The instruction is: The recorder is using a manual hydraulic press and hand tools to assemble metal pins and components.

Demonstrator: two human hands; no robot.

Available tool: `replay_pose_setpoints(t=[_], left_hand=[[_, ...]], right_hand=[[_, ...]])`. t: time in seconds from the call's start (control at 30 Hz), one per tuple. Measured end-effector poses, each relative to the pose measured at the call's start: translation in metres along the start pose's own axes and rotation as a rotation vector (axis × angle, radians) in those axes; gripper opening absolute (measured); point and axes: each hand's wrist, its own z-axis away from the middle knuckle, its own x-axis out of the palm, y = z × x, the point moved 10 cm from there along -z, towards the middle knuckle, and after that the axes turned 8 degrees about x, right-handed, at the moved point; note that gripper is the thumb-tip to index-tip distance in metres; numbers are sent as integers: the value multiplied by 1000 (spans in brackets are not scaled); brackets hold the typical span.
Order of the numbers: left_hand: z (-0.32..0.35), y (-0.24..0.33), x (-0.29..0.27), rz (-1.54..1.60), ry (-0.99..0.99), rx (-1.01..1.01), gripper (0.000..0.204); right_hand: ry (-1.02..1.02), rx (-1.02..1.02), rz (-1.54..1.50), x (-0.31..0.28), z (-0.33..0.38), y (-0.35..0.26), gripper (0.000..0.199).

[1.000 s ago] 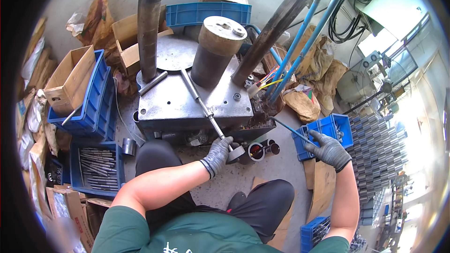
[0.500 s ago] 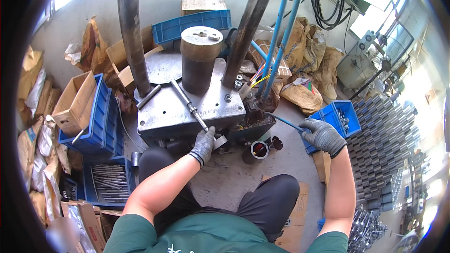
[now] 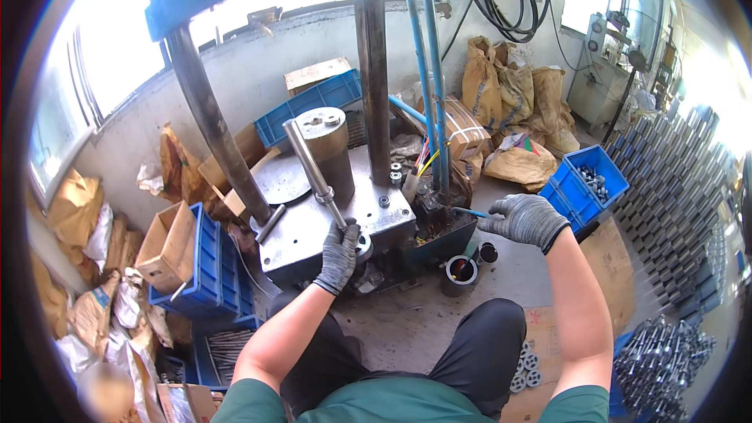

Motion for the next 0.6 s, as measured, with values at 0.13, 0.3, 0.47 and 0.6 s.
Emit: replay_pose_setpoints(t=[0.13,0.3,0.47,0.6], left_hand=[[-48,97,14,-176,-51,285,17],[-147,189,-2,-403,26,511,9],[-267,199,-25,-560,42,479,10],[-312,174,-23,-793,66,352,13]], right_hand=[[38,14,26,-1,3,9,87],[76,-9,3,-5,1,4,88],[85,-34,11,-8,2,5,69],[109,-3,-17,-6,3,12,52]])
